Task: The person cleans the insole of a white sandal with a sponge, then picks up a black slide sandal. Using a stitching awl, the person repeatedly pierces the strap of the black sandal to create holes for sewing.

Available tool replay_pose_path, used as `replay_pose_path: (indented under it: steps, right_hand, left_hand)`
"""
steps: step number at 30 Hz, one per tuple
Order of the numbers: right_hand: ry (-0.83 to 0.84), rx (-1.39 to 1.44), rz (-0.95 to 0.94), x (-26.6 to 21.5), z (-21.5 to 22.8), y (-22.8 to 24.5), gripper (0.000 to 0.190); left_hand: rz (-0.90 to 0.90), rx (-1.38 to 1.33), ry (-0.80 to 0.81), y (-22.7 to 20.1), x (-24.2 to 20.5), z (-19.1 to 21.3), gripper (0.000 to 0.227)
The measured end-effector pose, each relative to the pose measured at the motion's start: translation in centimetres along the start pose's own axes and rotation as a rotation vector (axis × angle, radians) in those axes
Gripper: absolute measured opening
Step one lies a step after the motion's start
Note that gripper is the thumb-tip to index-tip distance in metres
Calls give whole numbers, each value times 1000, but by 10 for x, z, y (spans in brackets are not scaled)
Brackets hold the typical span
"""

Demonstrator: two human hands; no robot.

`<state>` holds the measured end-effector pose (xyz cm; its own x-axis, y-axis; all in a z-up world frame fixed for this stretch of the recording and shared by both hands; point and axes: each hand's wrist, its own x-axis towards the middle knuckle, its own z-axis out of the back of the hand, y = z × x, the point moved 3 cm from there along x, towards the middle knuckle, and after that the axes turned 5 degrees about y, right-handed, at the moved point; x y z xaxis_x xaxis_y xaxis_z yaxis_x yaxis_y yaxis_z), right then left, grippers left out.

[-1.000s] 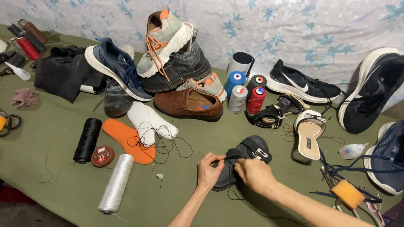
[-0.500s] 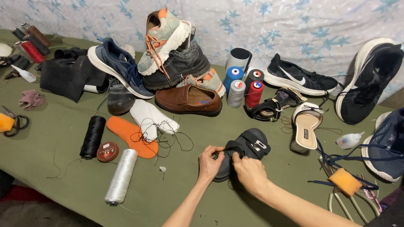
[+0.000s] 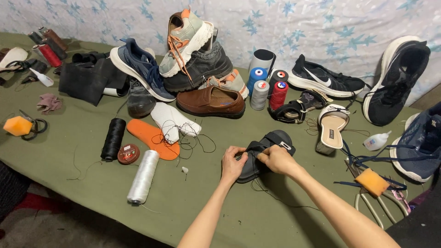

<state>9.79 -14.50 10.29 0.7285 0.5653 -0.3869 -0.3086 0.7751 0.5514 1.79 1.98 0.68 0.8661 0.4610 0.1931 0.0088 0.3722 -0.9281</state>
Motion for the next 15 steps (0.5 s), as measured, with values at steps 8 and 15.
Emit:
replay_pose_path:
  steps: [8,15]
  right_hand:
    - [-332,-647,204,7,-62,-37,28]
    - [-236,-516,78,-24,-57,-38,36]
  left_hand:
    - [8,103,53,16,0,-8,19]
    - [41,262,251,-19,-20,-3,29]
